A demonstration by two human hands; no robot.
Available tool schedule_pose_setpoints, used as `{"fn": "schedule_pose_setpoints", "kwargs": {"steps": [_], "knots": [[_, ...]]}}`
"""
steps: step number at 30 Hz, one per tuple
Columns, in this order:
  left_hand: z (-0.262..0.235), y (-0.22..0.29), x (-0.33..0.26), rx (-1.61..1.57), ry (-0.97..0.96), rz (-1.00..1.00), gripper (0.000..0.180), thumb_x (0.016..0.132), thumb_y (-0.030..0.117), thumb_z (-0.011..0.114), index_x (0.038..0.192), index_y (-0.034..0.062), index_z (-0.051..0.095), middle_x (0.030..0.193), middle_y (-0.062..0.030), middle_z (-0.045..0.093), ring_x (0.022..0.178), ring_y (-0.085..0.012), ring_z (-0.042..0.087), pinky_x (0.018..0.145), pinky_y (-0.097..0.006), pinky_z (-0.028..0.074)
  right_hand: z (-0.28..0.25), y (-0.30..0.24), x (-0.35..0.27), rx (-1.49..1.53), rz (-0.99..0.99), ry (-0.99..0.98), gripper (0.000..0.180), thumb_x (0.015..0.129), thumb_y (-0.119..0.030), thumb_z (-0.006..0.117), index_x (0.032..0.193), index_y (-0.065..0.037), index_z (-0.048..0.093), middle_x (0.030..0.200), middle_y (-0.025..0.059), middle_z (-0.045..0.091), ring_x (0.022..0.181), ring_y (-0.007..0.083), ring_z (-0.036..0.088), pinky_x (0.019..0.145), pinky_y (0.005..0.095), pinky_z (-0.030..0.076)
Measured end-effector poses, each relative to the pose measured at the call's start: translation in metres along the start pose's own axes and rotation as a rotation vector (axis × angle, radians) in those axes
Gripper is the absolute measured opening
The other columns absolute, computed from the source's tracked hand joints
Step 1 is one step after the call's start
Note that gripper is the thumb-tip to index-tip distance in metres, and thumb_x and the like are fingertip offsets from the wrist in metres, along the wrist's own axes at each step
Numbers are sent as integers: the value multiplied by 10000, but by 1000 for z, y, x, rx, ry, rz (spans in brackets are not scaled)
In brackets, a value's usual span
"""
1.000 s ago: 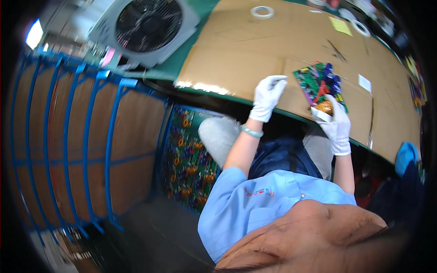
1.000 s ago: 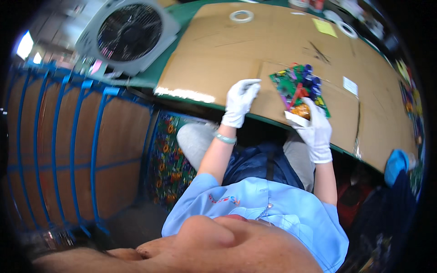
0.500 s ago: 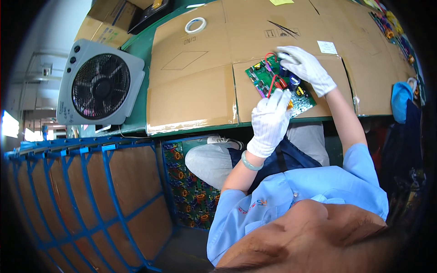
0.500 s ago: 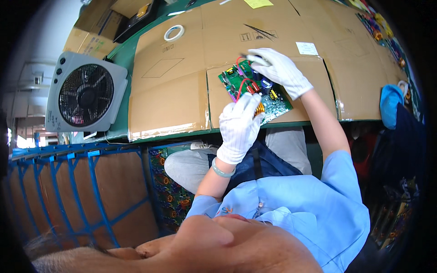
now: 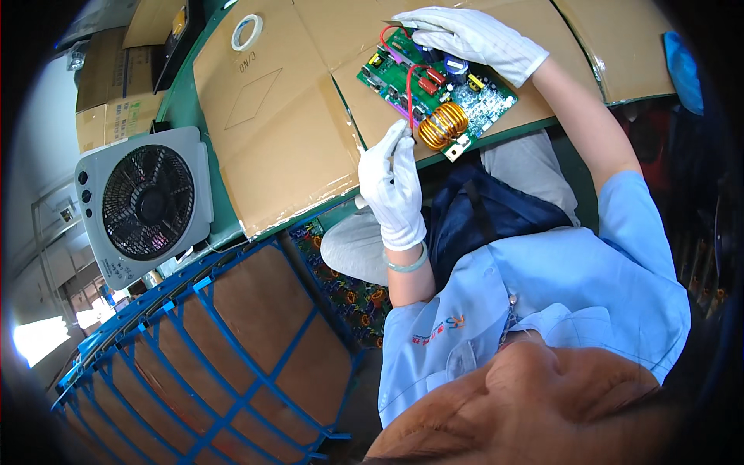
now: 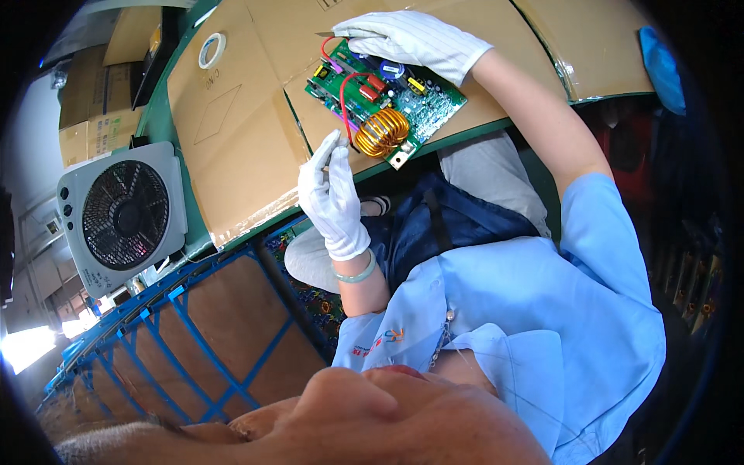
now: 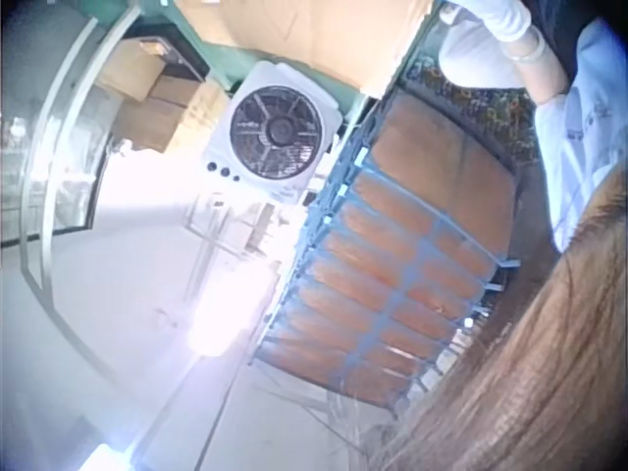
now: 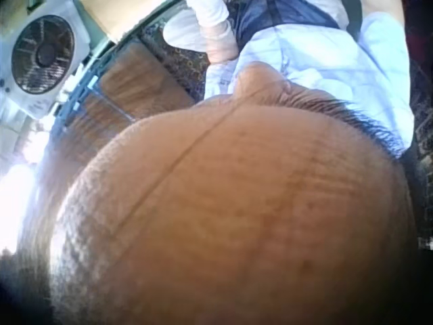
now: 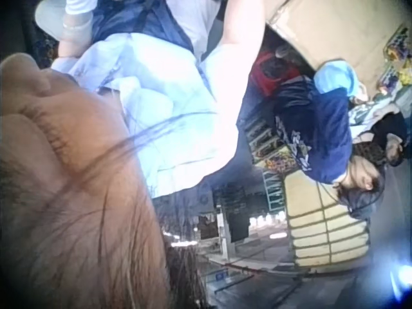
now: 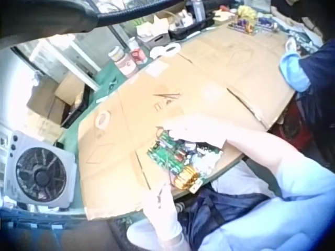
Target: The person inspects green circuit boards by holding them with gloved hands, turning them over to view both sides, and using a small tool to point at components. They repeatedly pick up boards from a nearby tray, examine them, and place them back down.
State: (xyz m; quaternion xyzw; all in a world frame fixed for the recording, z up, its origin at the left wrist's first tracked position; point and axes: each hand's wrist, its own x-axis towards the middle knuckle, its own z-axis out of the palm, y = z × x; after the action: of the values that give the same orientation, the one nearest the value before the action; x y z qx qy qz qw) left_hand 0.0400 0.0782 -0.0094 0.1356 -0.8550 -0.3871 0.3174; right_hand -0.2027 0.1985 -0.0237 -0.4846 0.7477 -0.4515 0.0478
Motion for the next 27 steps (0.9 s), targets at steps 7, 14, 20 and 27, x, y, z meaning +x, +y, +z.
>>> {"fn": "schedule_pose_setpoints", "kwargs": {"steps": [7, 14, 20, 27], "knots": [[2, 10, -6, 48, -87, -33, 360, 877, -6, 694, 1234, -3, 643, 1117, -133, 690, 933, -177, 642, 822, -292, 505, -20, -25, -2, 108, 135, -93, 433, 996, -334, 560, 1337, -70, 596, 1303, 149, 630, 1206, 271, 592, 1049, 360, 448], [21, 9, -5, -80, -213, -71, 597, 828, -35, 718, 1363, -115, 463, 1007, -138, 686, 854, -126, 664, 777, -259, 534, -25, -47, -56, -138, -49, 360, 314, 964, -233, 628, 1216, -46, 640, 1145, 112, 686, 994, 274, 668, 869, 331, 529], [57, 38, -27, -383, -260, -207, 622, 802, -28, 769, 1346, -93, 474, 1079, -174, 687, 807, -112, 674, 724, -251, 560, -9, -74, -140, -129, 87, 238, 386, 889, -43, 670, 1264, 24, 605, 1216, 163, 666, 1140, 300, 635, 972, 359, 488], [57, 45, -14, -270, -343, 78, 457, 869, 38, 714, 1292, -51, 565, 1056, -207, 697, 803, -262, 700, 708, -321, 570, -29, -61, -137, -110, 138, 67, 613, 824, -185, 708, 1392, -44, 523, 1387, 191, 548, 1268, 362, 539, 1057, 398, 429]]}}
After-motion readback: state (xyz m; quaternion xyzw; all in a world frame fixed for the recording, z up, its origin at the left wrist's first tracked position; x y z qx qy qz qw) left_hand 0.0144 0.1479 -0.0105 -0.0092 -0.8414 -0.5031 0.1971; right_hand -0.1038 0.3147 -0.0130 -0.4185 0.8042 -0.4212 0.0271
